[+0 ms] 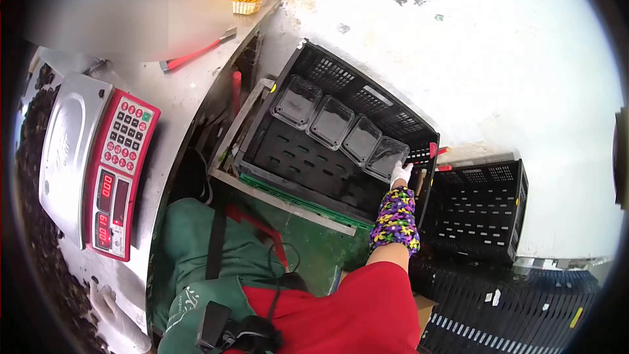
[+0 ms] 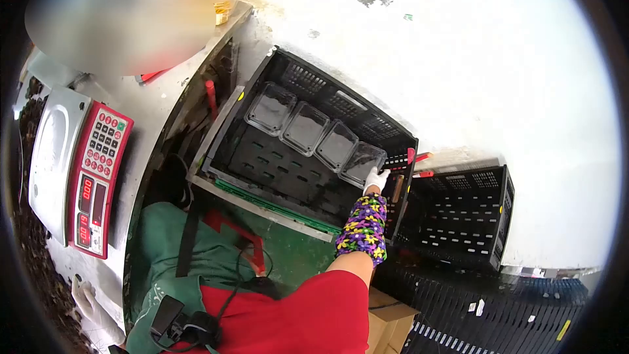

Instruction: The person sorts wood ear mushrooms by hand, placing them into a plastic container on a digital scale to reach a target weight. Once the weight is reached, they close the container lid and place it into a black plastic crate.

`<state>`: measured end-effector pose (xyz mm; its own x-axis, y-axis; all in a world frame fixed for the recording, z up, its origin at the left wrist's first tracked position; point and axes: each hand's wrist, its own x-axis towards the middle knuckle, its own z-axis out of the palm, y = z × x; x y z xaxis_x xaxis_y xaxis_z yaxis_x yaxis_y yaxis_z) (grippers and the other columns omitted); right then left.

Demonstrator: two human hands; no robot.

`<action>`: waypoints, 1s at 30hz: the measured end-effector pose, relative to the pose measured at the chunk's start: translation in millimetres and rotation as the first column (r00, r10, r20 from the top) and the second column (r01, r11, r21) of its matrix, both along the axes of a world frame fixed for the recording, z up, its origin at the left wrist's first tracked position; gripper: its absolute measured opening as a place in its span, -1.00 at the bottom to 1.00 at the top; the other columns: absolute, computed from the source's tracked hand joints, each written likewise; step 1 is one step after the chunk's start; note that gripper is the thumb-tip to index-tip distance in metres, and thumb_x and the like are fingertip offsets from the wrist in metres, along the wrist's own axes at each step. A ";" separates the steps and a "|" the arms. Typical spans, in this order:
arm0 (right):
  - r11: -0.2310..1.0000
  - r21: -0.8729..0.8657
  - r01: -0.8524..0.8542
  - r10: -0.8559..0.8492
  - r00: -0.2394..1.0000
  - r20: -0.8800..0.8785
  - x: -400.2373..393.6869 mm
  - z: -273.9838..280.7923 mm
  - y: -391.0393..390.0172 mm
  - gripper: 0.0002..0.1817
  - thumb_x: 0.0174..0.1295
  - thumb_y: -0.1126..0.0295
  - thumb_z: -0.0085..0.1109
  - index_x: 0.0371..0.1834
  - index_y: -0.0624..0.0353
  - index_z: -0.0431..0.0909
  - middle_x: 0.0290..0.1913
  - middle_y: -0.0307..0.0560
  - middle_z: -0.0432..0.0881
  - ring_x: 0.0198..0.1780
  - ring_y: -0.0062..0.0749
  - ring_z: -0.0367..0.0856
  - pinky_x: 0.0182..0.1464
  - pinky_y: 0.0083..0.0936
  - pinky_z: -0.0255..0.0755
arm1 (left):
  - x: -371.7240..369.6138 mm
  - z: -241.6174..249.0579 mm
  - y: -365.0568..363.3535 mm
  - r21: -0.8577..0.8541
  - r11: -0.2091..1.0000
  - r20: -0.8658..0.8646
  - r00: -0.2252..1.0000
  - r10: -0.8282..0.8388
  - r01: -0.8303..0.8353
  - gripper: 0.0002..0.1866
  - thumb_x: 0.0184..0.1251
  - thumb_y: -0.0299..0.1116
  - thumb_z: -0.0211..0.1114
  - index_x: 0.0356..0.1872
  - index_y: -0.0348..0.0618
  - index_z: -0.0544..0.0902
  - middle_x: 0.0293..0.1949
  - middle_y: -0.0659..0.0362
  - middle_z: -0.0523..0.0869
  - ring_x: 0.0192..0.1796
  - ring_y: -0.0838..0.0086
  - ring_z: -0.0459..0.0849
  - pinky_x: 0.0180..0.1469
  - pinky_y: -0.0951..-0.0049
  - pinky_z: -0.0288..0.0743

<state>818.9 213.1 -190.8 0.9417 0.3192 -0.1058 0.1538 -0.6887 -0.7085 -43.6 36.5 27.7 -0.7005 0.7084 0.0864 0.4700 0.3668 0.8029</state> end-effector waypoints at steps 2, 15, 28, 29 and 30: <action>0.973 -0.233 0.004 0.005 0.999 0.040 -0.7 12.1 4.3 -0.13 0.37 0.19 0.19 0.67 0.09 -0.01 0.47 0.27 0.42 0.39 0.16 0.51 0.40 -0.13 0.41 | 26.8 21.1 11.1 -0.076 0.997 -0.008 1.000 0.014 -0.014 -0.59 0.68 -0.41 0.03 0.45 -0.17 0.44 0.05 0.17 0.60 0.09 0.48 0.57 0.23 0.43 0.44; 0.637 0.163 -0.753 0.540 0.588 0.602 -193.8 172.0 183.3 -0.57 0.44 0.53 0.00 0.35 0.40 0.48 0.36 0.25 0.52 0.40 0.06 0.44 0.51 -0.16 0.22 | 34.0 -42.1 -44.0 0.137 0.984 -0.312 0.938 0.150 -0.112 -0.72 0.58 -0.55 0.18 0.23 -0.30 0.57 0.03 0.12 0.69 0.10 0.47 0.63 0.26 0.42 0.49; -0.331 -0.336 -0.882 0.321 -0.440 0.839 -716.2 362.6 424.5 -0.56 0.57 0.33 -0.06 0.42 0.27 0.46 0.44 0.22 0.47 0.52 0.13 0.31 0.53 -0.21 0.20 | 50.1 -38.6 -34.8 0.297 0.938 -0.561 0.762 0.324 -0.180 -0.67 0.13 -0.65 0.43 -0.09 -0.11 0.63 -0.28 0.12 0.70 -0.28 0.18 0.70 -0.25 0.21 0.57; -0.359 -0.346 -0.867 0.310 -0.460 0.832 -736.7 359.6 443.4 -0.56 0.57 0.33 -0.06 0.42 0.27 0.46 0.44 0.22 0.47 0.52 0.13 0.31 0.53 -0.21 0.20 | 49.3 -43.8 -36.2 0.295 0.936 -0.556 0.762 0.331 -0.192 -0.65 0.10 -0.65 0.43 -0.08 -0.10 0.63 -0.28 0.13 0.70 -0.29 0.20 0.70 -0.25 0.22 0.57; -0.374 -0.387 -0.843 0.391 -0.522 0.758 -754.2 356.6 461.0 -0.58 0.56 0.30 -0.03 0.36 0.27 0.49 0.35 0.22 0.55 0.43 0.13 0.42 0.44 -0.22 0.30 | 48.8 -40.9 -34.7 0.306 0.932 -0.550 0.762 0.342 -0.197 -0.60 0.04 -0.67 0.43 -0.06 -0.10 0.64 -0.28 0.14 0.70 -0.31 0.21 0.69 -0.28 0.25 0.56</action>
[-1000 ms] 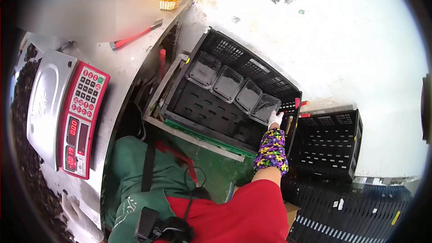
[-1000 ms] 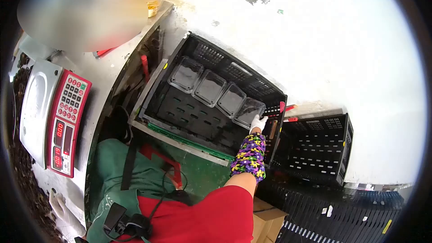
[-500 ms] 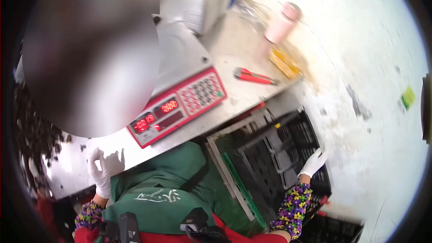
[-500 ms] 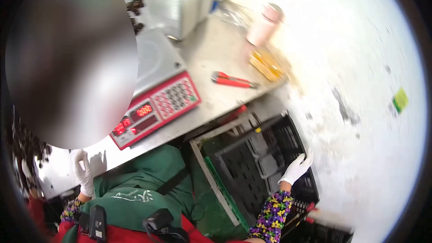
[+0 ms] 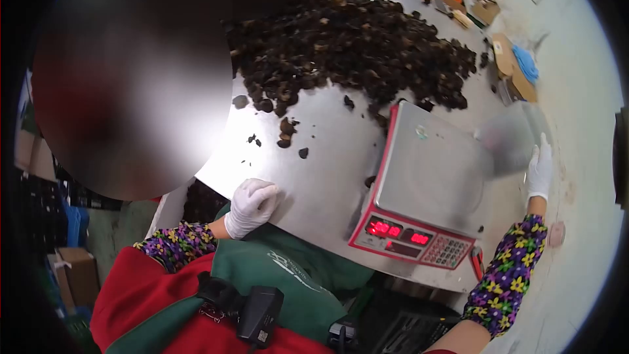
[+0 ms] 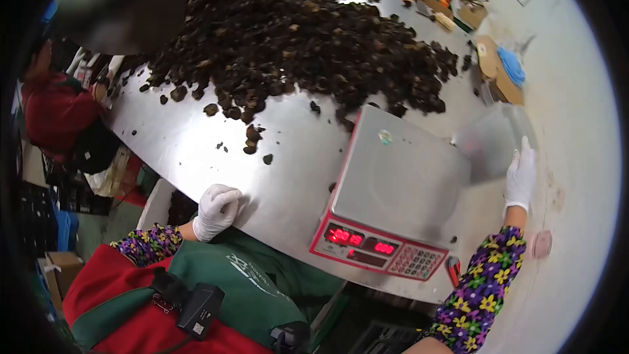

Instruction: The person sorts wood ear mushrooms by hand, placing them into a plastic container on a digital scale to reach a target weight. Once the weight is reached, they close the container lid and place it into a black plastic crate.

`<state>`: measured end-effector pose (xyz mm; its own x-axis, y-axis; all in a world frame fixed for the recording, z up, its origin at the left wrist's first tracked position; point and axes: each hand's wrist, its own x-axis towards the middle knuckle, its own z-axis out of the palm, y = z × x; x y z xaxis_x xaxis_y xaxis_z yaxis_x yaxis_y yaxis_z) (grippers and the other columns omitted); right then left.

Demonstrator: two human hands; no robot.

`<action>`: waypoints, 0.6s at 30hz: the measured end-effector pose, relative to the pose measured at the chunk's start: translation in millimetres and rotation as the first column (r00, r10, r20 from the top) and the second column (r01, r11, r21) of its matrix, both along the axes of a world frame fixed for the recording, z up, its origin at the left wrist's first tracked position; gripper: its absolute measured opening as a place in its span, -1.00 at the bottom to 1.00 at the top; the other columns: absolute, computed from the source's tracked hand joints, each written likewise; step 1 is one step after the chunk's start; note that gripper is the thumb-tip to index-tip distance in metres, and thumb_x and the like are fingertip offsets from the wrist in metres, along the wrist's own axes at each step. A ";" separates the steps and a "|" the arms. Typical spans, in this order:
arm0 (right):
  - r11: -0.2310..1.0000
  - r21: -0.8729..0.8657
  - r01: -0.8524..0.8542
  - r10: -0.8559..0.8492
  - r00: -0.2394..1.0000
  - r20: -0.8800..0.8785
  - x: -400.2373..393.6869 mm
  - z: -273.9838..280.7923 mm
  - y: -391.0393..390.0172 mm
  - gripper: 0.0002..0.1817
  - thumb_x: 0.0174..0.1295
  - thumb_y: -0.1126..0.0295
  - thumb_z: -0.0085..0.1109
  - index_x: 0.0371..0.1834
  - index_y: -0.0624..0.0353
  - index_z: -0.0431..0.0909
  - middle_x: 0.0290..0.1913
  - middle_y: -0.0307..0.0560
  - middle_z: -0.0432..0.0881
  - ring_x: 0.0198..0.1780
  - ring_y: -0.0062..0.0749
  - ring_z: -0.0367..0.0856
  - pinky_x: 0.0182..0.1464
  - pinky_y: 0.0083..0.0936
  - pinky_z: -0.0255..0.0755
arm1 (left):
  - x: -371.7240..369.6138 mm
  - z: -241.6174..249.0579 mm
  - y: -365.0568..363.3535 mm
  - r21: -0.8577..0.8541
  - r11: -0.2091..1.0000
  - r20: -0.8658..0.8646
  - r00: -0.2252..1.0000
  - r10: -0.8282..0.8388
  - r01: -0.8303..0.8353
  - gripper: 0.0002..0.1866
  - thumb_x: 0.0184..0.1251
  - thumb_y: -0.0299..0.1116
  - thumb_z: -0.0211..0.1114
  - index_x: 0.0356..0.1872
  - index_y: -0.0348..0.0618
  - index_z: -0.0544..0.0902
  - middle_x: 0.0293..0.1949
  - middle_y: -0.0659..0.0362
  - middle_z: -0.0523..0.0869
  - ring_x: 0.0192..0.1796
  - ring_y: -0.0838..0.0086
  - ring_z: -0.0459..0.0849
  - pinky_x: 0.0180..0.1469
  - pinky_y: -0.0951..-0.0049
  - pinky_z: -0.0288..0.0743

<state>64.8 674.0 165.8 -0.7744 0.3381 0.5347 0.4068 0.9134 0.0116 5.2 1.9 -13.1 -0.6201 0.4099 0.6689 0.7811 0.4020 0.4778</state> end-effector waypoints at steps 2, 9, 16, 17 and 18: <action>0.996 -0.084 0.012 -0.004 0.995 0.095 -27.9 2.5 19.4 -0.59 0.54 0.26 -0.01 0.31 0.26 0.53 0.26 0.22 0.63 0.34 0.13 0.53 0.35 -0.22 0.40 | 0.7 -4.5 -2.1 0.002 1.000 0.007 1.000 0.015 -0.015 -0.59 0.02 -0.67 0.42 -0.06 -0.10 0.65 -0.28 0.14 0.70 -0.32 0.21 0.68 -0.29 0.26 0.55; 0.935 -0.069 0.349 -0.303 0.884 0.357 -34.0 34.0 14.5 -0.61 0.46 0.17 0.12 0.01 0.33 0.62 -0.01 0.24 0.73 0.05 0.09 0.68 0.10 -0.16 0.48 | -20.0 14.3 -7.5 0.075 0.997 0.351 0.936 -0.035 0.010 -0.68 0.13 -0.76 0.29 -0.10 -0.22 0.67 -0.19 0.03 0.74 -0.18 0.18 0.75 -0.12 0.32 0.62; 0.945 -0.279 0.170 -0.276 0.873 -0.402 -8.5 83.3 -62.2 -0.55 0.54 0.13 0.02 0.12 0.35 0.63 0.09 0.20 0.70 0.11 -0.09 0.66 0.15 -0.28 0.46 | -150.1 35.5 9.9 -0.492 0.859 0.062 0.990 -0.128 0.142 -0.69 0.29 -0.54 0.33 0.05 -0.10 0.66 0.02 0.09 0.71 -0.07 0.18 0.71 -0.04 0.24 0.63; 0.915 -0.404 0.001 -0.236 0.813 -0.532 -9.6 88.0 -103.5 -0.57 0.55 0.16 0.01 0.12 0.36 0.63 0.10 0.20 0.70 0.11 -0.10 0.66 0.16 -0.29 0.45 | -154.9 36.4 8.2 -0.489 0.861 0.060 0.990 -0.124 0.138 -0.69 0.29 -0.54 0.33 0.05 -0.10 0.66 0.02 0.09 0.71 -0.07 0.18 0.71 -0.04 0.24 0.63; 0.927 -0.373 0.025 -0.211 0.859 -0.467 -3.8 90.7 -140.5 -0.58 0.56 0.18 0.01 0.15 0.34 0.63 0.11 0.14 0.70 0.11 -0.14 0.64 0.17 -0.31 0.45 | -158.4 37.6 6.0 -0.545 0.824 0.103 0.988 -0.114 0.152 -0.69 0.28 -0.49 0.36 0.05 -0.08 0.68 0.01 0.11 0.72 -0.09 0.20 0.71 -0.06 0.25 0.63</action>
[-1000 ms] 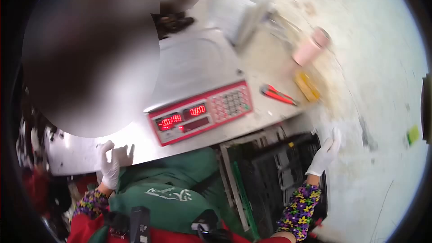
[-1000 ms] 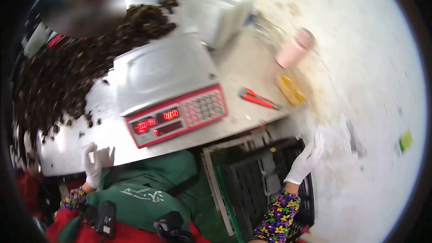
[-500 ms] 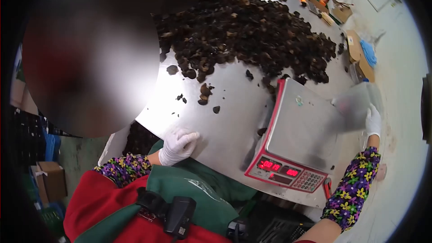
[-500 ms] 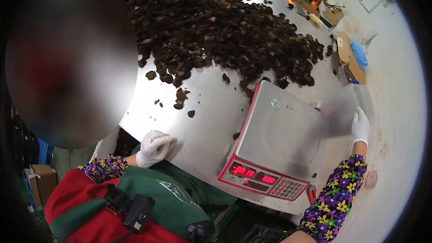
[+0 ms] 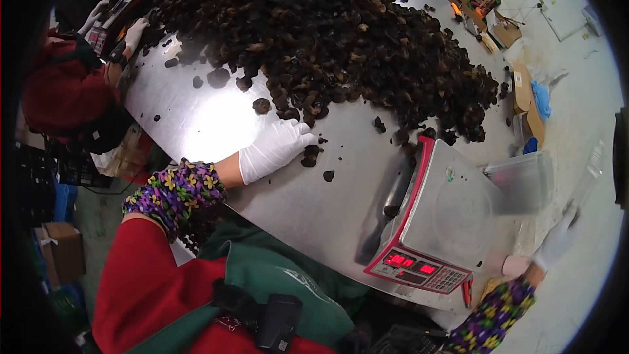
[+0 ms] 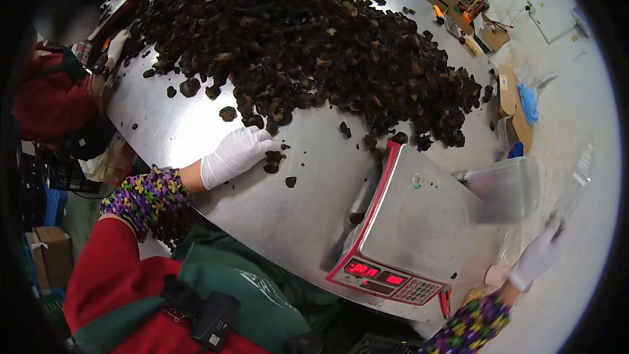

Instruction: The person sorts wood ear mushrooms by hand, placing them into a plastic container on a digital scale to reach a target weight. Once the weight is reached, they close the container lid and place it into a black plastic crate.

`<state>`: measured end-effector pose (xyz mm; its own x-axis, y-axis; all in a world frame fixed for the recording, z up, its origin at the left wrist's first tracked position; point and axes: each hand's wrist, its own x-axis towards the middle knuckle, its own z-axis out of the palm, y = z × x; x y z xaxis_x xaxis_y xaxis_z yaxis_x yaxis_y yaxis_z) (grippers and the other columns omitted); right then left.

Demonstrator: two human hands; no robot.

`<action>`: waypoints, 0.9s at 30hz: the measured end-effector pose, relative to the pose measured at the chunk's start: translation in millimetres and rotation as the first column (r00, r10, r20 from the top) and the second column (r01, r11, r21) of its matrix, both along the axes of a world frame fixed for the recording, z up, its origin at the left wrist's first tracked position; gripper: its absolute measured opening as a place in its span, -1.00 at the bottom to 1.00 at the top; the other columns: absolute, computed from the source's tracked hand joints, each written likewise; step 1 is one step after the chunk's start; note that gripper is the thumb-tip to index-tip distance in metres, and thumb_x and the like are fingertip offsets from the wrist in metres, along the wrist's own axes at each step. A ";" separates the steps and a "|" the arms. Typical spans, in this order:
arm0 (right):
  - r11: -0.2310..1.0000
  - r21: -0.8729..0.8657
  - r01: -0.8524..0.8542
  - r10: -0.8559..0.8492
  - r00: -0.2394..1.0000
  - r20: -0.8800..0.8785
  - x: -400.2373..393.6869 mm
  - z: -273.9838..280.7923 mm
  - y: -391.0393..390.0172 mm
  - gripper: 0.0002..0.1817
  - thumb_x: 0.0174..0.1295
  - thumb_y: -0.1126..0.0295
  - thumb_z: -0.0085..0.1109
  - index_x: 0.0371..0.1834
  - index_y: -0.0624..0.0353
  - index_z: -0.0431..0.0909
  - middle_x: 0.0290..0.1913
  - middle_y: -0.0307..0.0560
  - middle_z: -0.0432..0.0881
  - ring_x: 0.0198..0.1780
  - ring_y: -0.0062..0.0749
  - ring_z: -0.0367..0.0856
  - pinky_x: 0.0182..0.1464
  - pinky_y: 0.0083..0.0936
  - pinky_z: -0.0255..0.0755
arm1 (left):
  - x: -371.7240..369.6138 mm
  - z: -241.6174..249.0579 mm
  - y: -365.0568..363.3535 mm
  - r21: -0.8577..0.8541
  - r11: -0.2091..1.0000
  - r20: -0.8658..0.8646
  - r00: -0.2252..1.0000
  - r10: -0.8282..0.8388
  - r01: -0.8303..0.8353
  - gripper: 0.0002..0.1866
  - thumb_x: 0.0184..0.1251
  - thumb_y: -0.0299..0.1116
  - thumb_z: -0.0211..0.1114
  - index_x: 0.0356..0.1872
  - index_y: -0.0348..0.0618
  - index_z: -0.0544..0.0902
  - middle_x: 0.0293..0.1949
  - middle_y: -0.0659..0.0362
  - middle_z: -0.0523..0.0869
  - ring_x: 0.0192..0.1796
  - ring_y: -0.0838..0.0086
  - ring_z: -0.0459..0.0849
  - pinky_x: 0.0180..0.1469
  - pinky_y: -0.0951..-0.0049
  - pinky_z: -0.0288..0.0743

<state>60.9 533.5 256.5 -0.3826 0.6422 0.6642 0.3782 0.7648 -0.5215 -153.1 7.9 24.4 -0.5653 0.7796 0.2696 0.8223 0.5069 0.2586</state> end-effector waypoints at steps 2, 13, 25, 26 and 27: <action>0.990 0.143 -0.015 -0.009 0.986 0.167 31.6 -15.4 -69.0 -0.69 0.52 0.32 0.07 0.11 0.30 0.64 0.05 0.05 0.70 0.08 -0.19 0.63 0.18 -0.31 0.44 | 2.3 2.5 -5.0 -0.079 0.997 0.035 0.999 -0.005 0.008 -0.69 0.26 -0.44 0.39 0.04 -0.06 0.70 -0.01 0.13 0.73 -0.10 0.21 0.72 -0.07 0.26 0.62; 0.840 0.353 -0.412 0.141 0.795 0.591 79.0 -151.8 -219.8 -0.85 0.22 0.42 0.38 -0.17 -0.01 0.64 -0.27 -0.28 0.65 -0.14 -0.23 0.60 0.41 0.02 0.28 | 100.4 88.9 127.4 0.575 0.798 0.026 0.971 -0.236 0.179 -0.74 0.21 -0.23 0.43 -0.07 0.08 0.71 -0.30 0.28 0.67 -0.15 0.33 0.66 -0.10 0.30 0.51; 0.766 0.105 -0.634 0.592 0.760 0.268 105.5 -163.1 -301.4 -0.71 0.30 0.45 0.15 0.08 0.12 0.60 -0.02 -0.06 0.60 0.03 -0.09 0.62 0.17 -0.11 0.52 | 88.1 27.2 11.5 0.367 0.930 0.151 0.988 -0.036 -0.022 -0.29 0.31 -0.05 0.40 0.39 -0.24 0.46 0.33 -0.20 0.49 0.35 -0.12 0.48 0.41 0.04 0.36; 0.705 -0.026 -0.709 0.693 0.681 0.238 98.3 -168.3 -316.2 -0.73 0.31 0.40 0.19 0.07 0.12 0.62 -0.01 -0.04 0.61 0.03 -0.07 0.63 0.13 -0.15 0.54 | 84.0 9.5 -15.0 0.298 0.948 0.184 0.981 0.055 -0.109 -0.19 0.25 0.03 0.43 0.42 -0.24 0.43 0.39 -0.24 0.43 0.40 -0.16 0.43 0.45 0.02 0.32; 0.683 -0.094 -0.724 0.725 0.656 0.210 90.5 -179.7 -330.2 -0.70 0.19 0.49 0.27 0.02 0.18 0.66 0.01 0.02 0.66 0.04 -0.03 0.64 0.13 -0.16 0.53 | 87.9 6.3 -34.0 0.110 0.967 0.180 0.962 0.208 -0.230 -0.08 0.20 0.17 0.44 0.45 -0.25 0.40 0.44 -0.30 0.34 0.46 -0.23 0.34 0.48 -0.03 0.26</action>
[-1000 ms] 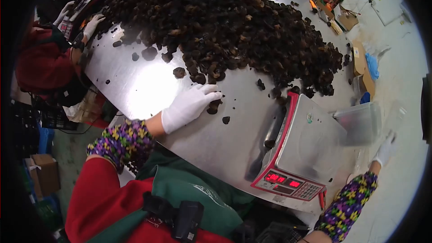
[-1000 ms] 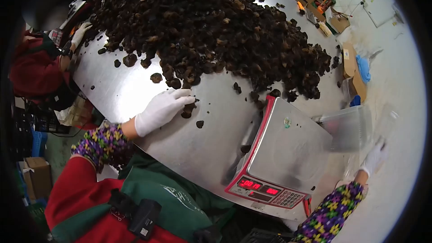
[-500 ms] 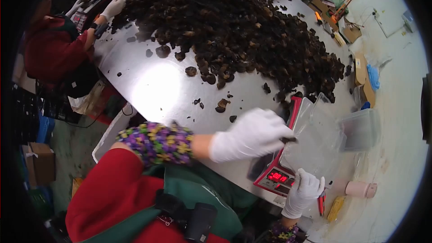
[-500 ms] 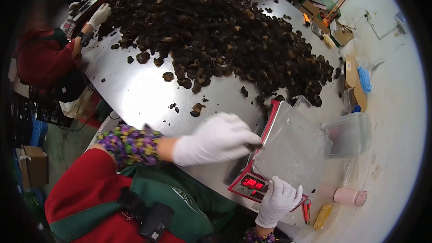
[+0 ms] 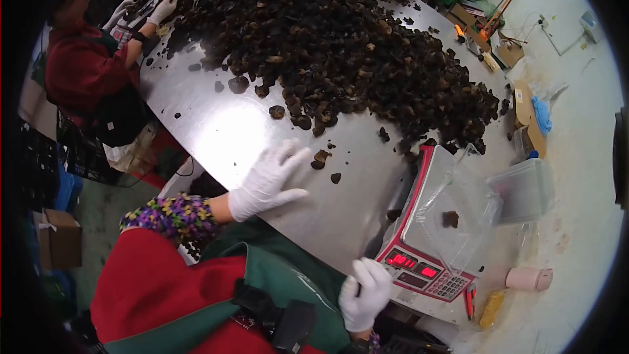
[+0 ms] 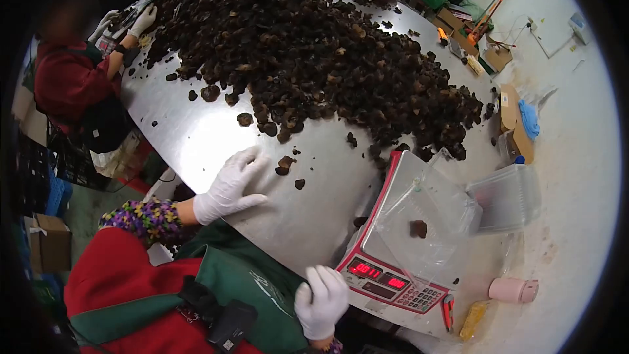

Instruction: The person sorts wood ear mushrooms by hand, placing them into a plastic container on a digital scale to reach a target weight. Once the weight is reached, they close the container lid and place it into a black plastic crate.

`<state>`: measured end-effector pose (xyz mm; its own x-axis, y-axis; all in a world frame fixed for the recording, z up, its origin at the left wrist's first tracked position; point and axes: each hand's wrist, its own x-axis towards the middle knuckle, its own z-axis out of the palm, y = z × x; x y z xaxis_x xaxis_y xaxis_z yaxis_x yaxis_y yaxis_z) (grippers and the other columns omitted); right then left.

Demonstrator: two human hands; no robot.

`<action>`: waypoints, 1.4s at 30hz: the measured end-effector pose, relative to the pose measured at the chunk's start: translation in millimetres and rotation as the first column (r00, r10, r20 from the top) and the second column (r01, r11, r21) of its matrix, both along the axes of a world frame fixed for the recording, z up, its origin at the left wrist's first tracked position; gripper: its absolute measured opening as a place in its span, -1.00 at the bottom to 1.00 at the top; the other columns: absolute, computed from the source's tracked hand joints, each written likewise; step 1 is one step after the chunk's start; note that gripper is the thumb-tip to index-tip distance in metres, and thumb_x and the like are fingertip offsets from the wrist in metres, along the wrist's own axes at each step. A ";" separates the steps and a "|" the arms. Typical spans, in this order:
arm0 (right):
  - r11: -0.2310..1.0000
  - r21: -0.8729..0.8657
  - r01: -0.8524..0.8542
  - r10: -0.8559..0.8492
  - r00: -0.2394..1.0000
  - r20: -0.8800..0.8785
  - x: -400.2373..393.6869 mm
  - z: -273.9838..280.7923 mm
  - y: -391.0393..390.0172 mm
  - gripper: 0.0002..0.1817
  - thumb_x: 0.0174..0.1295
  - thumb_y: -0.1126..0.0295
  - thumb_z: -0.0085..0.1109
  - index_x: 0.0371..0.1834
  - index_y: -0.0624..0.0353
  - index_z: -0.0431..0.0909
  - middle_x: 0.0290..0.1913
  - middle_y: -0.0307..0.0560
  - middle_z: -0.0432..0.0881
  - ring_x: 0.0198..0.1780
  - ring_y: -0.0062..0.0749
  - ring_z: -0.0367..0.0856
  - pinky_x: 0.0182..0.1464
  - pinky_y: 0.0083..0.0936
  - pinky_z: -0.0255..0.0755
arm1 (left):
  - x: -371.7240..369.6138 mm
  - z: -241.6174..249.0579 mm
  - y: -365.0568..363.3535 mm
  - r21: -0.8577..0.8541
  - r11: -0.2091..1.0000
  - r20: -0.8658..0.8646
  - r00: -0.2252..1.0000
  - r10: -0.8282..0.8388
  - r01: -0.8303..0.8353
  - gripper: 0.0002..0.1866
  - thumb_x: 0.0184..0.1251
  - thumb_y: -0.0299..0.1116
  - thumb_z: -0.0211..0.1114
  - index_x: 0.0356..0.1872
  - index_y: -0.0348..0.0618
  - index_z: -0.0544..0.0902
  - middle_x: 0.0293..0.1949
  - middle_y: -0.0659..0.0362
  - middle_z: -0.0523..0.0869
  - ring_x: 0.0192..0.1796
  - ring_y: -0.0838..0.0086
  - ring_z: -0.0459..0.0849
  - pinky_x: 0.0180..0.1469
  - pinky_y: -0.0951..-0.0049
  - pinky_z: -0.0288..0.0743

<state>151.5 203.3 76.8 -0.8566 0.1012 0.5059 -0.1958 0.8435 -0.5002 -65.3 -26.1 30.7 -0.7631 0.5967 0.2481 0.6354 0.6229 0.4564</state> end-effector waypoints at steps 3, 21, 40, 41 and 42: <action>0.992 -0.118 -0.033 0.041 0.997 0.059 -28.2 -36.9 -21.2 -0.61 0.10 0.59 0.30 0.05 0.13 0.66 0.05 0.03 0.64 0.07 -0.01 0.62 0.14 -0.19 0.52 | -6.3 -18.0 -20.5 -0.262 0.961 -0.085 0.994 0.066 -0.086 0.03 0.15 0.31 0.41 0.48 -0.25 0.34 0.48 -0.36 0.26 0.50 -0.31 0.27 0.51 -0.09 0.21; 0.992 0.029 0.124 -0.127 0.971 0.201 -70.6 -71.1 -31.6 -0.63 0.13 0.57 0.31 0.04 0.11 0.69 0.11 0.01 0.60 0.11 -0.03 0.56 0.15 -0.17 0.46 | -48.4 -44.5 19.7 -0.047 0.829 -0.163 0.815 -0.557 0.557 -0.63 0.31 -0.35 0.18 0.12 -0.19 0.61 0.20 0.03 0.62 0.28 0.23 0.62 0.21 0.36 0.61; 0.993 0.030 0.114 -0.118 0.968 0.220 -73.7 -68.4 -32.9 -0.65 0.16 0.56 0.30 0.04 0.12 0.69 0.10 0.01 0.58 0.14 -0.03 0.52 0.17 -0.17 0.44 | 33.4 -2.9 -226.6 -0.156 0.911 -0.419 0.861 0.289 -0.382 -0.61 -0.01 -0.43 0.52 -0.07 -0.01 0.71 0.00 0.12 0.70 0.07 0.14 0.68 0.09 0.15 0.56; 0.994 0.039 0.103 -0.109 0.970 0.216 -76.4 -67.2 -34.2 -0.66 0.15 0.56 0.30 0.03 0.12 0.69 0.10 0.01 0.57 0.14 -0.02 0.52 0.17 -0.17 0.44 | 24.8 -5.0 -223.5 -0.086 0.943 -0.411 0.874 0.261 -0.322 -0.61 0.02 -0.45 0.49 -0.05 -0.01 0.71 0.01 0.09 0.71 0.04 0.11 0.69 0.07 0.15 0.57; 0.995 0.048 0.090 -0.098 0.973 0.211 -77.5 -66.0 -34.4 -0.66 0.15 0.56 0.31 0.03 0.12 0.69 0.11 0.01 0.57 0.14 -0.02 0.52 0.17 -0.16 0.44 | 12.5 -6.4 -217.9 -0.014 0.965 -0.406 0.884 0.232 -0.260 -0.61 0.06 -0.48 0.46 -0.02 -0.01 0.70 0.01 0.05 0.72 0.02 0.08 0.70 0.05 0.15 0.59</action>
<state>74.0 168.9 10.8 -0.9326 0.1710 0.3180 -0.0069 0.8720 -0.4894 -52.7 -244.0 24.3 -0.7333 0.4285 0.5279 0.5771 0.8028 0.1501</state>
